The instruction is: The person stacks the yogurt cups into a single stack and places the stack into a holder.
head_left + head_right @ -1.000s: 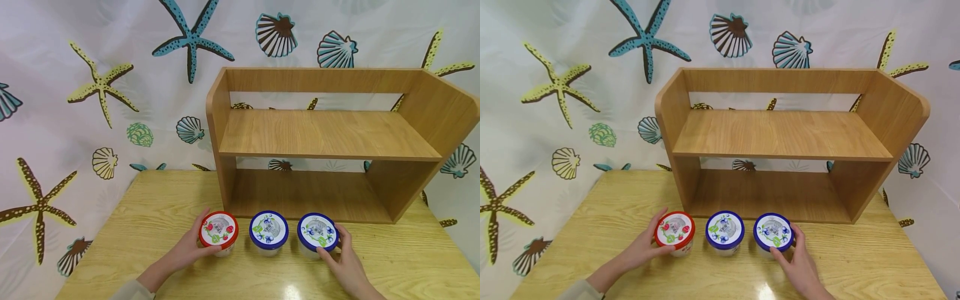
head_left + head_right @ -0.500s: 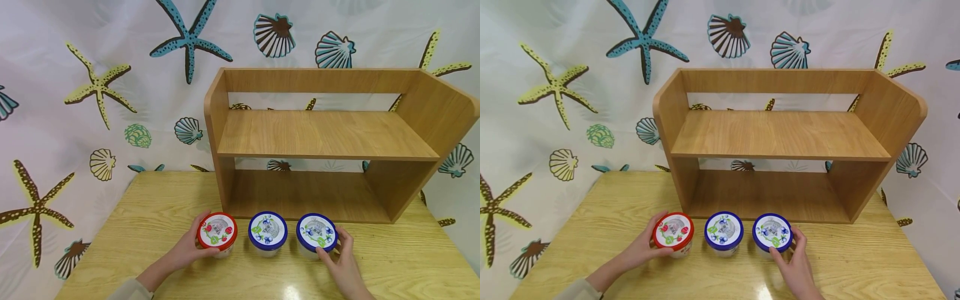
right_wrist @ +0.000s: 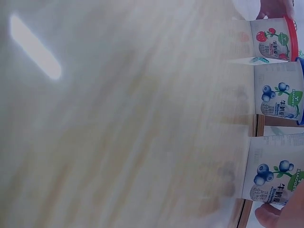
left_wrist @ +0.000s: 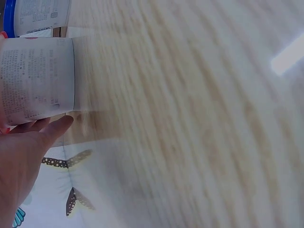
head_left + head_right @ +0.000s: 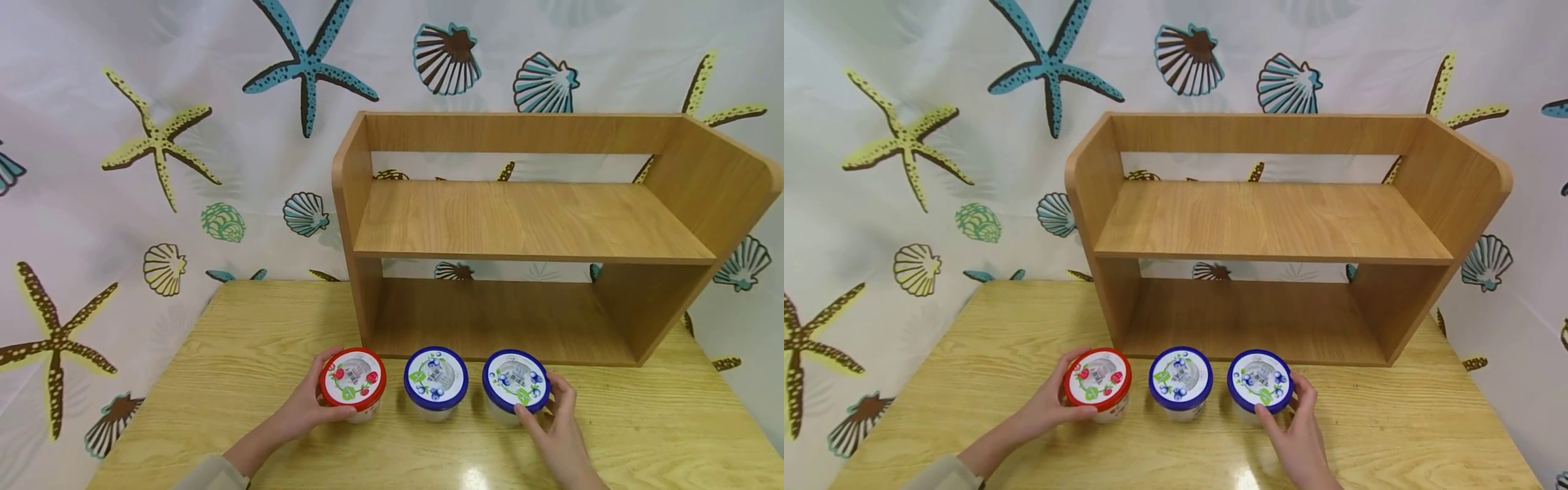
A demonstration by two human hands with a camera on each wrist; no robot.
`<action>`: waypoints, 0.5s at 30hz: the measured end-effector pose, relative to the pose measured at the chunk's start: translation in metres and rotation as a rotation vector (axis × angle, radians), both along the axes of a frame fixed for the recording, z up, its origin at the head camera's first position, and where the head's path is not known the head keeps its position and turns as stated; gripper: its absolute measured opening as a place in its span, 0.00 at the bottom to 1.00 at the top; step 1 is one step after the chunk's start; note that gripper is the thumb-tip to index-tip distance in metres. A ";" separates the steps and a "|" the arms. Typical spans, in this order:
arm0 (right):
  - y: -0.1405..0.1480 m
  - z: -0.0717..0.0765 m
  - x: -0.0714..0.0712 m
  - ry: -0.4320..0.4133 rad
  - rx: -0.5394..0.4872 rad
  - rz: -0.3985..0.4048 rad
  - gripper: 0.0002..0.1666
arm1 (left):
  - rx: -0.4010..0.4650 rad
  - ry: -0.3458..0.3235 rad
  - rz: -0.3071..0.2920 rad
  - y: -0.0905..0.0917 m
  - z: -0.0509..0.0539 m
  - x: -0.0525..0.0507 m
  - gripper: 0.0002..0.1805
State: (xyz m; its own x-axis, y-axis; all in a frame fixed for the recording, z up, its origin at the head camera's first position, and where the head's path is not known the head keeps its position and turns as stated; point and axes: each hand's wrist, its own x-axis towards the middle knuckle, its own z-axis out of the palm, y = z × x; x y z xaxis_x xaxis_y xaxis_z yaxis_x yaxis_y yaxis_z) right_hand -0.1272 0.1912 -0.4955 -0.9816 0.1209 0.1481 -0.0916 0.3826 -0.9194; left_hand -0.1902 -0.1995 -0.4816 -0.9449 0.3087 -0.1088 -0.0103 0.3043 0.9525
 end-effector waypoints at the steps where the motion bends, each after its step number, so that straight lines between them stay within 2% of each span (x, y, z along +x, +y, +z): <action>1: 0.000 0.000 0.000 0.002 0.000 0.000 0.42 | 0.003 0.000 0.004 0.000 -0.001 0.000 0.53; 8: 0.000 -0.001 0.001 -0.020 0.001 0.005 0.43 | 0.011 0.010 0.019 -0.001 -0.004 0.000 0.53; 15: 0.001 0.001 0.001 -0.035 0.007 0.004 0.43 | 0.014 0.049 0.028 0.000 -0.007 -0.001 0.53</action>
State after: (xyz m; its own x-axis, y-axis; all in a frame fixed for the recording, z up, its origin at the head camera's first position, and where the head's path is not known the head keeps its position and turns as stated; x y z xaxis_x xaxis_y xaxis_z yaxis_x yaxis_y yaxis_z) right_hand -0.1259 0.1923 -0.4945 -0.9867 0.1161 0.1140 -0.0605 0.3888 -0.9193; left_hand -0.1915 -0.1999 -0.4882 -0.9573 0.2832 -0.0580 0.0282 0.2912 0.9563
